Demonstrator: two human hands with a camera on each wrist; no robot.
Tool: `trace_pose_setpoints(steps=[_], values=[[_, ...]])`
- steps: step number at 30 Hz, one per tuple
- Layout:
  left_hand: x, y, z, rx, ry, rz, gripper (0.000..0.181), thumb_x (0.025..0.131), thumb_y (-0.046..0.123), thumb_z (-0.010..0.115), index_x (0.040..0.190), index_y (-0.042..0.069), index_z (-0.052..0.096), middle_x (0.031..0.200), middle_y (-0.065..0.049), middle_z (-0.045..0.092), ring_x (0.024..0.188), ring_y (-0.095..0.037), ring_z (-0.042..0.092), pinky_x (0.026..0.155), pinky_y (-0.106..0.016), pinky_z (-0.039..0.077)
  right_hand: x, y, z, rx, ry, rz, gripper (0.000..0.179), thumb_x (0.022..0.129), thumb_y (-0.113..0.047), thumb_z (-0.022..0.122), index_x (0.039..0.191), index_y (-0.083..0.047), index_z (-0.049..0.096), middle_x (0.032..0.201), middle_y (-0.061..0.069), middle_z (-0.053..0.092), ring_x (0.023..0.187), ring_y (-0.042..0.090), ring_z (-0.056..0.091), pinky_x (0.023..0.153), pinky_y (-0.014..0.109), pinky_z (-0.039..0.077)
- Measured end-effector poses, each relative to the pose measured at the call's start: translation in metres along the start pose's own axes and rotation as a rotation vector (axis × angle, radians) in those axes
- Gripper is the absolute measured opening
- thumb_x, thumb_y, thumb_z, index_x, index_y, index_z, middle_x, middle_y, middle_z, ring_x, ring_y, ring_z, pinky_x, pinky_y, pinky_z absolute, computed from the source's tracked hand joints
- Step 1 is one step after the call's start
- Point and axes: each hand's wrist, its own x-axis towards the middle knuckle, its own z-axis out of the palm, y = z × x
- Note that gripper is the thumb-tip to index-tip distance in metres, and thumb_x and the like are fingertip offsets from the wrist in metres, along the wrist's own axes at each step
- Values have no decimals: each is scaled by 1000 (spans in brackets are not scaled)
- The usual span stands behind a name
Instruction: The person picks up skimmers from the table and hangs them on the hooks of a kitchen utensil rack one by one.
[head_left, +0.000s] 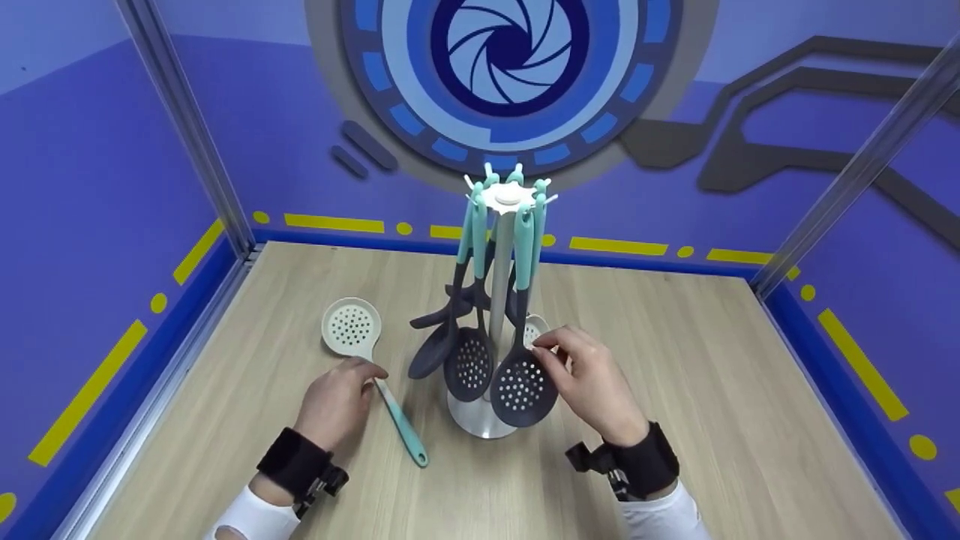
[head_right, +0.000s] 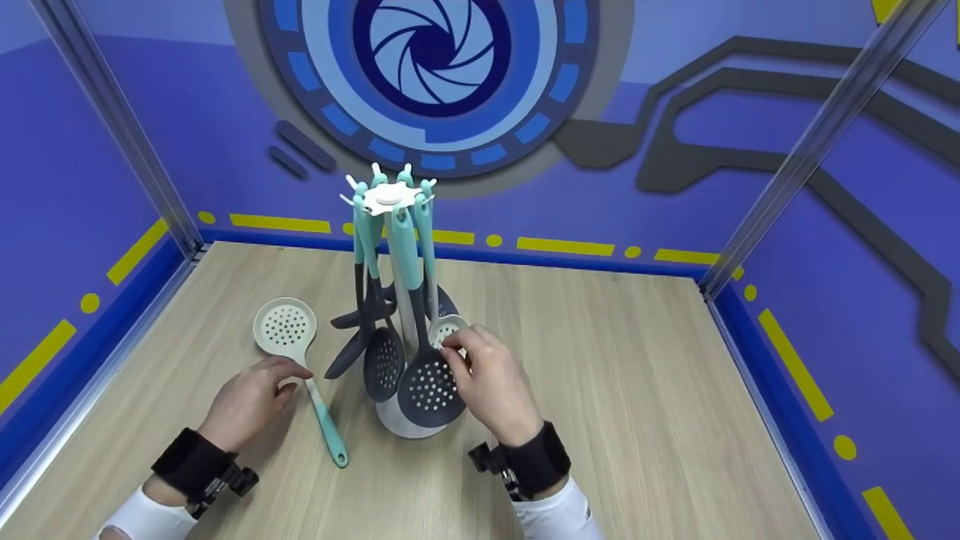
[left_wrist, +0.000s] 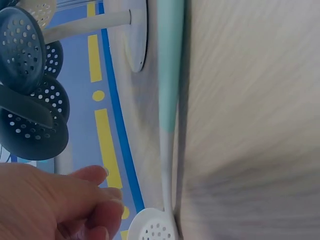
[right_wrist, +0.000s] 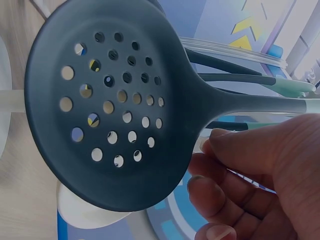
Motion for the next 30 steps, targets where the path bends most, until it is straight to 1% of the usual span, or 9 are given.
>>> trace_pose_setpoints(steps=[4, 9, 14, 19, 22, 26, 30], values=[[0, 1, 4, -3, -20, 5, 27, 84, -7, 78, 101, 14, 81, 108, -3, 75, 98, -25, 75, 78, -44, 61, 0, 0, 0, 21, 6, 5, 10, 98, -10, 74, 101, -19, 76, 92, -13, 67, 79, 4, 60, 62, 22, 50], [3, 1, 11, -10, -46, 19, 28, 81, -9, 78, 97, 13, 82, 101, 0, 75, 95, -22, 74, 78, -41, 61, 0, -1, 0, 25, 14, -5, 9, 99, -11, 74, 101, -19, 75, 92, -13, 67, 79, 4, 60, 61, 22, 49], [2, 0, 19, -1, -72, 31, 27, 81, -8, 76, 94, 14, 83, 95, 3, 74, 90, -20, 73, 75, -40, 60, 0, -2, 0, 22, 13, -14, 8, 99, -12, 73, 101, -20, 76, 92, -13, 67, 79, 3, 60, 61, 22, 50], [1, -3, 25, 4, -78, 45, 24, 80, -7, 78, 88, 15, 82, 89, 5, 73, 85, -19, 73, 72, -38, 59, -1, -3, 0, 22, 9, -5, 8, 100, -13, 73, 102, -21, 76, 93, -14, 67, 79, 3, 60, 61, 22, 50], [1, -5, 27, 12, -72, 67, 23, 79, -8, 80, 85, 15, 82, 88, 4, 72, 83, -18, 72, 70, -37, 59, -1, -3, 0, 21, 6, 1, 8, 100, -14, 73, 102, -21, 76, 93, -14, 67, 80, 3, 60, 62, 22, 50], [2, -7, 29, 8, -55, 107, 23, 79, -9, 81, 85, 13, 81, 92, 2, 73, 85, -19, 73, 70, -37, 59, -1, -4, 0, 24, 7, -2, 8, 100, -13, 73, 102, -20, 76, 93, -13, 67, 79, 4, 60, 62, 22, 51], [0, -9, 32, 1, -50, 111, 23, 79, -10, 79, 87, 11, 79, 97, 1, 74, 89, -19, 74, 71, -37, 60, -1, -5, 0, 22, 9, -16, 8, 100, -13, 73, 102, -20, 76, 93, -13, 67, 80, 4, 60, 62, 22, 50]])
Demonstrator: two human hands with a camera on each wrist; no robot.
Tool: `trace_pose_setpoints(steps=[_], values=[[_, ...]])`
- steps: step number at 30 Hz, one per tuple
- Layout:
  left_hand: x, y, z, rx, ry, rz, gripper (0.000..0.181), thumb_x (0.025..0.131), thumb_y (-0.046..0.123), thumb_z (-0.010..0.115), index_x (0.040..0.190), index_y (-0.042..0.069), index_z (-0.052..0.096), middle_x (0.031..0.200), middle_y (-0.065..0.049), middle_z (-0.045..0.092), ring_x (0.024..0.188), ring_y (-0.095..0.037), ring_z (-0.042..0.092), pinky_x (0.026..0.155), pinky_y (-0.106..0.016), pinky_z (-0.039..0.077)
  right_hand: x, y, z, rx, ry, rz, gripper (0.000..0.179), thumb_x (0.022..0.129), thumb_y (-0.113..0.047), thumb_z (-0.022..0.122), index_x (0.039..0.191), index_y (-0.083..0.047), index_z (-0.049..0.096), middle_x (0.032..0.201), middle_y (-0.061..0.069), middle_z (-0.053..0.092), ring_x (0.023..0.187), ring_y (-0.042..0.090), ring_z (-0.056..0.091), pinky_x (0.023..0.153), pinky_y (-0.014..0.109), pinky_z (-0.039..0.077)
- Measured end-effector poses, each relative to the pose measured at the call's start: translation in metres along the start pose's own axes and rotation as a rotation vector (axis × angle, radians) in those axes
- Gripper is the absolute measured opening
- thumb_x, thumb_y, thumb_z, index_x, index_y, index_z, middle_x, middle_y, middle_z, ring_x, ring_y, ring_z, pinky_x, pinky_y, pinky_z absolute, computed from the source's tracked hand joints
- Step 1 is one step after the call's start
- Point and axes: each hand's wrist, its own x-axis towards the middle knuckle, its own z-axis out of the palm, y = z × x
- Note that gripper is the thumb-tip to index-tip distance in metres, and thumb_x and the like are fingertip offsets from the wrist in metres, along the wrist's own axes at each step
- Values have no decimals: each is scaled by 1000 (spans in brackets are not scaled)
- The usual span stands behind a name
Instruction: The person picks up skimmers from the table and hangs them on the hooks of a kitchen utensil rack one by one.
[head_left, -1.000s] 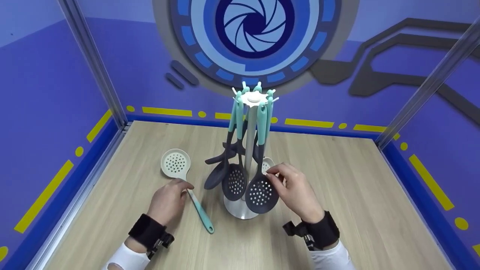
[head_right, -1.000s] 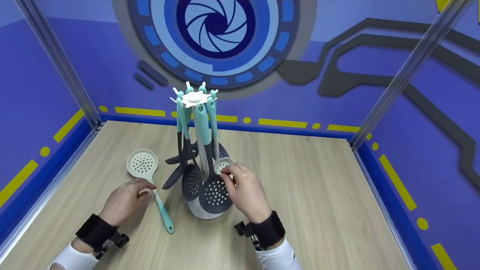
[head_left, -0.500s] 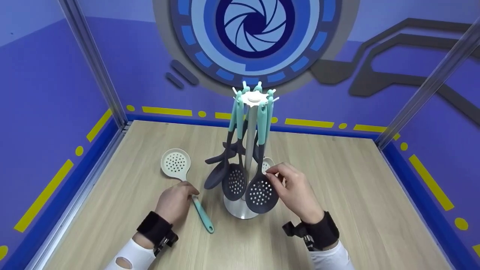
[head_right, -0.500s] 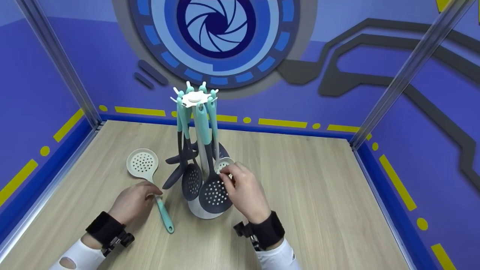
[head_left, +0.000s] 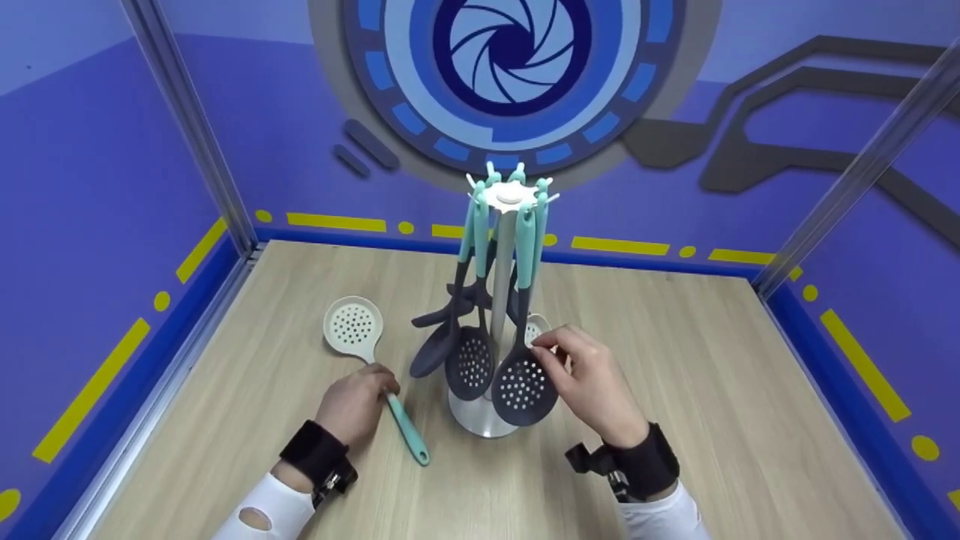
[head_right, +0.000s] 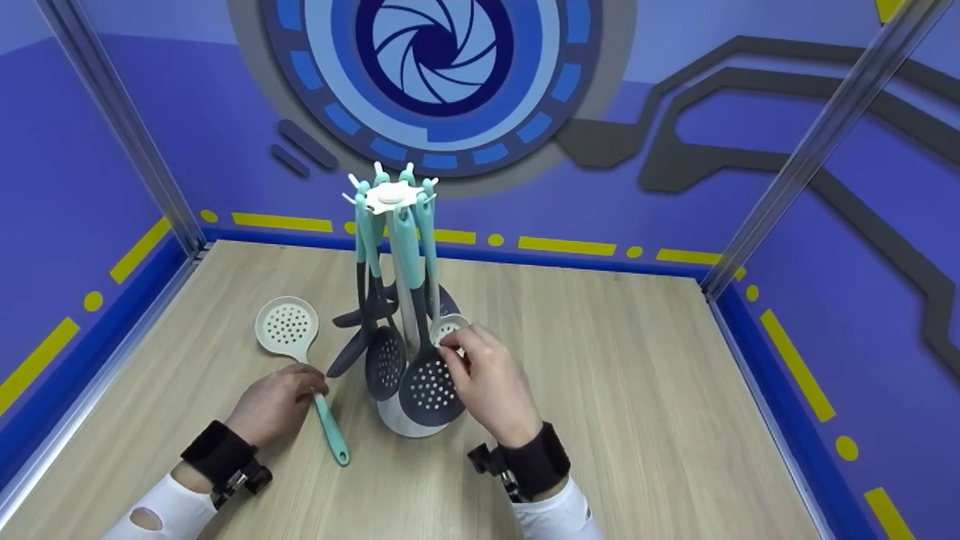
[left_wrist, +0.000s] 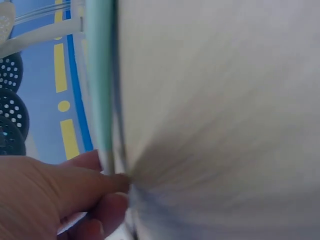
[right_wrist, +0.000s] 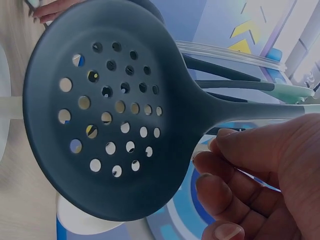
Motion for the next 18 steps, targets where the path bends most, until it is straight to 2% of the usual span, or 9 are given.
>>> trace_pose_setpoints(steps=[6, 11, 18], values=[[1, -3, 4, 21, 22, 20, 21, 82, -7, 81, 87, 13, 79, 94, 2, 72, 83, -16, 72, 67, -34, 58, -1, -3, -3, 0, 9, -29, 9, 99, -12, 73, 102, -20, 75, 93, -14, 66, 79, 3, 59, 61, 21, 49], [0, -8, 3, 24, 15, 52, 19, 84, -2, 80, 87, 16, 78, 95, 4, 72, 83, -15, 72, 66, -32, 57, -3, -7, -1, 20, 7, -78, 11, 98, -8, 74, 102, -18, 75, 92, -14, 65, 78, 3, 58, 61, 20, 49], [0, -17, -3, -27, -33, 106, 22, 86, 1, 81, 94, 21, 79, 102, 8, 73, 93, -13, 72, 77, -33, 60, -6, -15, 8, 76, -30, -177, 13, 97, -4, 73, 106, -15, 74, 102, -7, 70, 89, 5, 65, 74, 22, 57]])
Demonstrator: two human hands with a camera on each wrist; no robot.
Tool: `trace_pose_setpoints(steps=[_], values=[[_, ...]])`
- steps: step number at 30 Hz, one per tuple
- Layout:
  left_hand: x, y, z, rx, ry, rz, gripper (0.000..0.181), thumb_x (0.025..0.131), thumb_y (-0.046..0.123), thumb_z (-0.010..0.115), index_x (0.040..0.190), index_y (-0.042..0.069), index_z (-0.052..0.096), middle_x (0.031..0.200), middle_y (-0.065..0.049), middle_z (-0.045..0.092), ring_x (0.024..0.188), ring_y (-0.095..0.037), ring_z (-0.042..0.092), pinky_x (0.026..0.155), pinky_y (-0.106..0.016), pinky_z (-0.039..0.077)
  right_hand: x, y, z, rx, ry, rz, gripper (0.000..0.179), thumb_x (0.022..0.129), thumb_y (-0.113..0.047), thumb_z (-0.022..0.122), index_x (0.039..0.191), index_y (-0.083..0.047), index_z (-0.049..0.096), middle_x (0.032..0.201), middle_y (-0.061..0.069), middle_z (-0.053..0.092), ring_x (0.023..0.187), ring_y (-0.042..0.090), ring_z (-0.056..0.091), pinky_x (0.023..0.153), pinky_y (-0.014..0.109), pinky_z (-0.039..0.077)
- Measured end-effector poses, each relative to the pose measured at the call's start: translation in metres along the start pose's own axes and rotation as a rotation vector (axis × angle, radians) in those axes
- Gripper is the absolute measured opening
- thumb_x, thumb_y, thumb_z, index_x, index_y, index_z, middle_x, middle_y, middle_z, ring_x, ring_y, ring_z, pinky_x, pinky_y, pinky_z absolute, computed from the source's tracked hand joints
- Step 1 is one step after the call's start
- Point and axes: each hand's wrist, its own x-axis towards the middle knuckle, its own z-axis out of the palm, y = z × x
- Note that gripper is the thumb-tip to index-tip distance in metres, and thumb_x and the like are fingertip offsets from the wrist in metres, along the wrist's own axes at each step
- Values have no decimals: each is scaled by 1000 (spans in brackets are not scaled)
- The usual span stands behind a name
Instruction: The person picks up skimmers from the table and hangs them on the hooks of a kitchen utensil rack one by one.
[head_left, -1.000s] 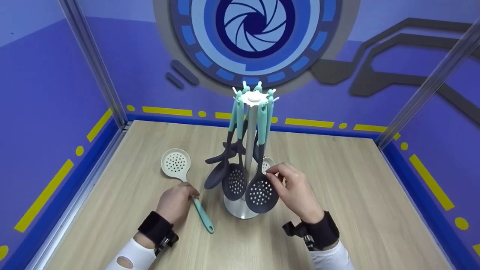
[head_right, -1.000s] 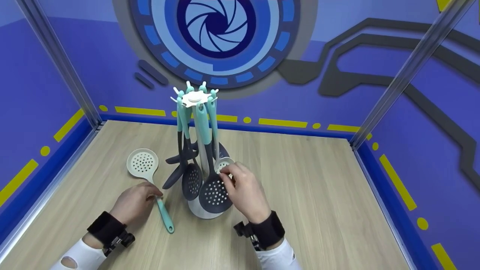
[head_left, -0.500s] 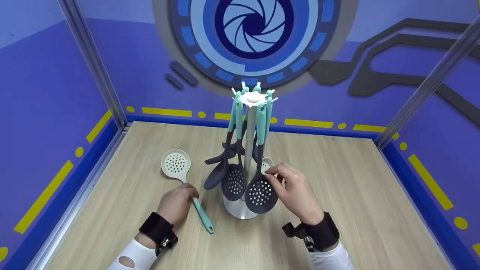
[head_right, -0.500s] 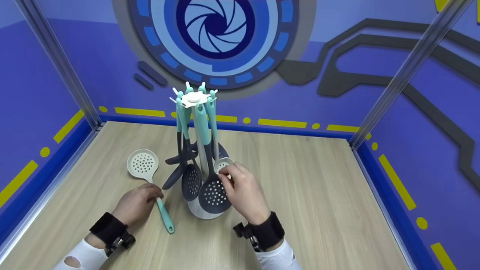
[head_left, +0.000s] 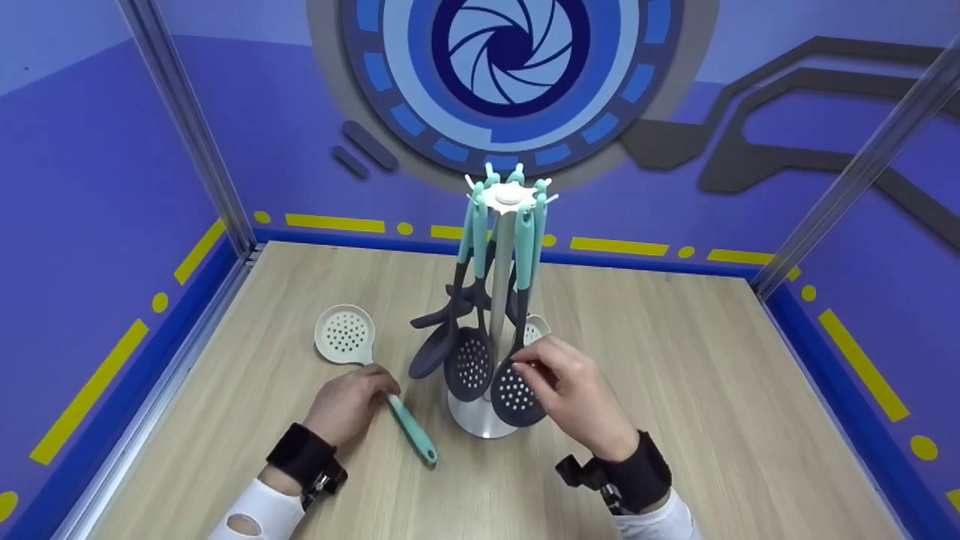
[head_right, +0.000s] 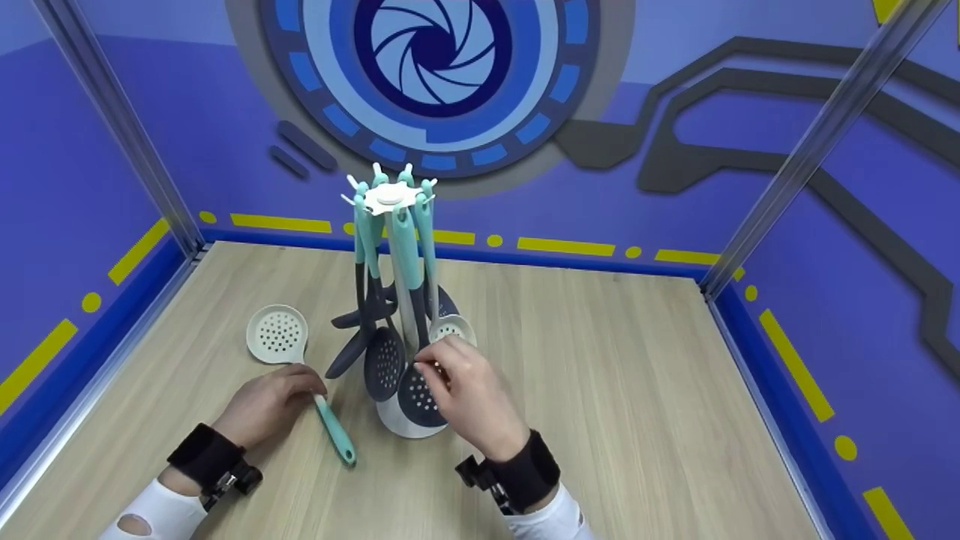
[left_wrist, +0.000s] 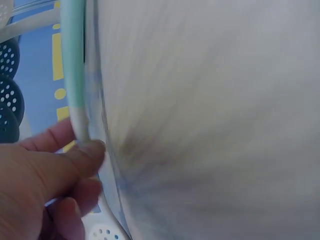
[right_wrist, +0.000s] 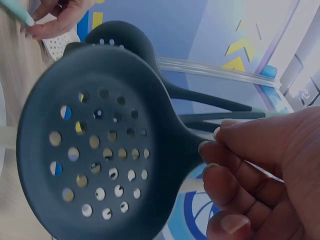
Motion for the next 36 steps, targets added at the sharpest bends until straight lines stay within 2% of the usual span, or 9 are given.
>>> trace_pose_setpoints(steps=[4, 8, 12, 17, 20, 25, 27, 34, 36], values=[[1, -1, -9, -38, 3, 21, 24, 88, 2, 81, 100, 23, 79, 107, 10, 73, 100, -11, 71, 85, -35, 60, 0, -6, 6, 8, -37, -11, 12, 99, -7, 72, 107, -15, 74, 107, -11, 68, 95, 3, 65, 78, 21, 58], [1, 4, -21, -76, 29, 56, 24, 90, 5, 81, 104, 25, 79, 109, 11, 74, 103, -9, 70, 87, -35, 60, -2, -10, 11, -8, -78, -2, 15, 101, -13, 70, 115, -17, 74, 119, -11, 66, 107, 2, 65, 88, 21, 59], [1, 11, -29, -86, 88, 100, 22, 91, 11, 81, 107, 25, 79, 110, 13, 74, 103, -8, 71, 87, -34, 61, -4, -12, 17, -53, -94, -20, 22, 103, -15, 69, 124, -15, 72, 130, -1, 66, 117, 9, 66, 94, 26, 59], [0, 20, -40, -99, 158, 164, 25, 90, 13, 82, 112, 25, 78, 109, 15, 74, 98, -5, 71, 79, -31, 62, -5, -16, 24, -97, -106, -32, 29, 102, -15, 70, 131, -12, 69, 139, 11, 62, 121, 19, 66, 90, 25, 61], [0, 29, -50, -136, 175, 165, 28, 92, 13, 81, 117, 24, 76, 109, 14, 73, 90, -1, 68, 72, -26, 59, -5, -18, 29, -95, -122, -17, 36, 102, -16, 70, 138, -13, 66, 147, 13, 58, 123, 20, 65, 85, 21, 61], [3, 48, -65, -184, 210, 162, 29, 93, 12, 80, 119, 21, 72, 104, 8, 72, 75, 3, 58, 61, -18, 52, -6, -19, 34, -125, -109, -10, 45, 102, -18, 71, 145, -11, 61, 154, 13, 52, 127, 21, 63, 85, 22, 61], [5, 54, -70, -190, 235, 168, 29, 93, 12, 81, 118, 20, 71, 103, 6, 71, 73, 4, 57, 59, -16, 50, -6, -19, 35, -156, -95, -16, 46, 101, -18, 71, 145, -11, 60, 154, 13, 52, 127, 21, 64, 84, 23, 61], [14, 75, -83, -214, 324, 164, 28, 91, 11, 83, 116, 17, 71, 100, 5, 72, 72, 2, 57, 58, -15, 50, -7, -20, 40, -331, -67, -8, 36, 102, -21, 71, 137, -13, 67, 148, 8, 58, 128, 23, 66, 98, 36, 60], [16, 80, -86, -215, 341, 158, 27, 91, 12, 83, 115, 17, 72, 99, 4, 72, 73, 0, 57, 58, -17, 52, -8, -21, 41, -381, -71, 4, 34, 102, -22, 69, 135, -15, 69, 147, 7, 59, 125, 21, 68, 96, 36, 61]])
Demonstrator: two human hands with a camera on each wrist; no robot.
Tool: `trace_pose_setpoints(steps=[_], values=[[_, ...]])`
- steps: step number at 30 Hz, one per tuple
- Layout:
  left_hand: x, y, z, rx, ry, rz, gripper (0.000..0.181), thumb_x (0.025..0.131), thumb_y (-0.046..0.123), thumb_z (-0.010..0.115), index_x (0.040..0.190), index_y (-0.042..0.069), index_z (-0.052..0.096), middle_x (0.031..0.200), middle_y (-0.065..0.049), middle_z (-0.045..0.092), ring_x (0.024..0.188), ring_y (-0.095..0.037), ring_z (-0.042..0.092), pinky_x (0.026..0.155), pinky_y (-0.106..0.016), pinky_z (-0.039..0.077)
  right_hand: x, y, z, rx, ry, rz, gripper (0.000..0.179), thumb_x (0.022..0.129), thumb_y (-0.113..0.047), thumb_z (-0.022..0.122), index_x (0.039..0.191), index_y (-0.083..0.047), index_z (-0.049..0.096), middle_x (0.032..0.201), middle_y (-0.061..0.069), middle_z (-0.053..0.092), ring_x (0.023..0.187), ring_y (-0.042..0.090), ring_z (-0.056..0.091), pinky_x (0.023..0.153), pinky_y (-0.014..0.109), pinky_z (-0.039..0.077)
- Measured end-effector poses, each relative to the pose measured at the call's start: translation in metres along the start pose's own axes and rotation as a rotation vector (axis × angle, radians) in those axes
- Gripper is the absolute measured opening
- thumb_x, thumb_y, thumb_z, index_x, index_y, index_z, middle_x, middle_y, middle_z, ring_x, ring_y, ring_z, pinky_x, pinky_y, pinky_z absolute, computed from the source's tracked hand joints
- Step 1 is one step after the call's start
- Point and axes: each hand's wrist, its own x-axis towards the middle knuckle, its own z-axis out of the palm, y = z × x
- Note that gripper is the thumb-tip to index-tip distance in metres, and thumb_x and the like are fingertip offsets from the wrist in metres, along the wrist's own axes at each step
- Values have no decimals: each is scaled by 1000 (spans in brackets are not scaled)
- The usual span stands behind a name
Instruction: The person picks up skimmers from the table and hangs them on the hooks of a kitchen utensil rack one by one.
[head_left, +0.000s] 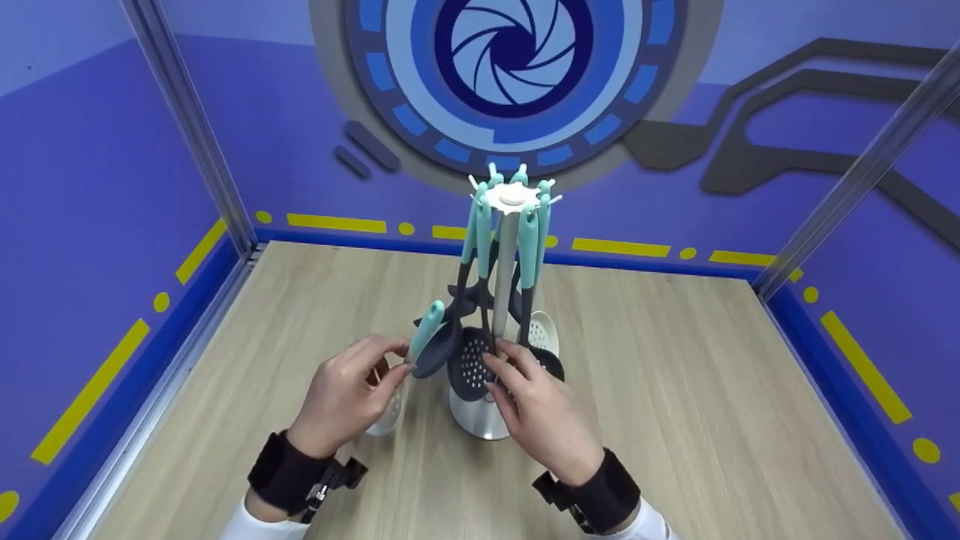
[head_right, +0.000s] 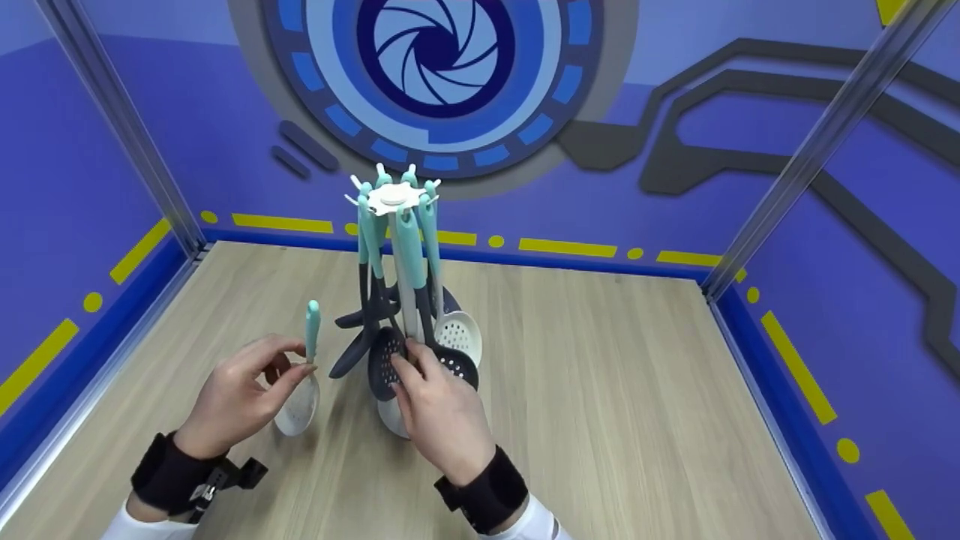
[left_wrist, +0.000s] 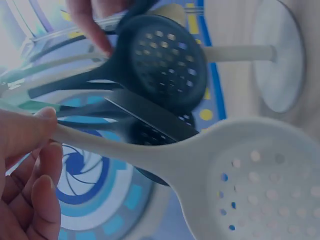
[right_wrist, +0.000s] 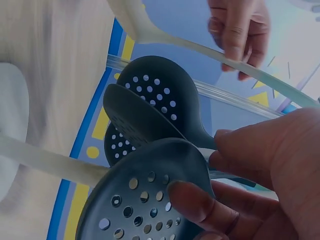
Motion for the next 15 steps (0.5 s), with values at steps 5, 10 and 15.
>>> trace_pose_setpoints(steps=[5, 10, 15], values=[[6, 9, 1, -20, 47, -4, 28, 90, 10, 83, 116, 16, 72, 98, 2, 72, 74, -1, 60, 60, -21, 55, 0, -1, 2, -76, 17, 5, 30, 101, -20, 71, 131, -16, 72, 136, 4, 65, 111, 17, 73, 88, 33, 63], [9, 15, 3, -46, 96, -15, 33, 88, 7, 85, 117, 16, 73, 99, 4, 73, 74, -1, 60, 60, -22, 55, 0, -2, 3, -103, 37, -8, 25, 100, -16, 71, 124, -17, 75, 121, 0, 68, 98, 11, 73, 80, 28, 63], [11, 19, 3, -56, 113, -20, 33, 87, 7, 86, 116, 16, 74, 98, 5, 73, 74, -1, 60, 61, -20, 55, -1, -2, 4, -131, 48, -22, 19, 99, -13, 70, 117, -17, 77, 113, -2, 67, 90, 9, 71, 73, 27, 61]])
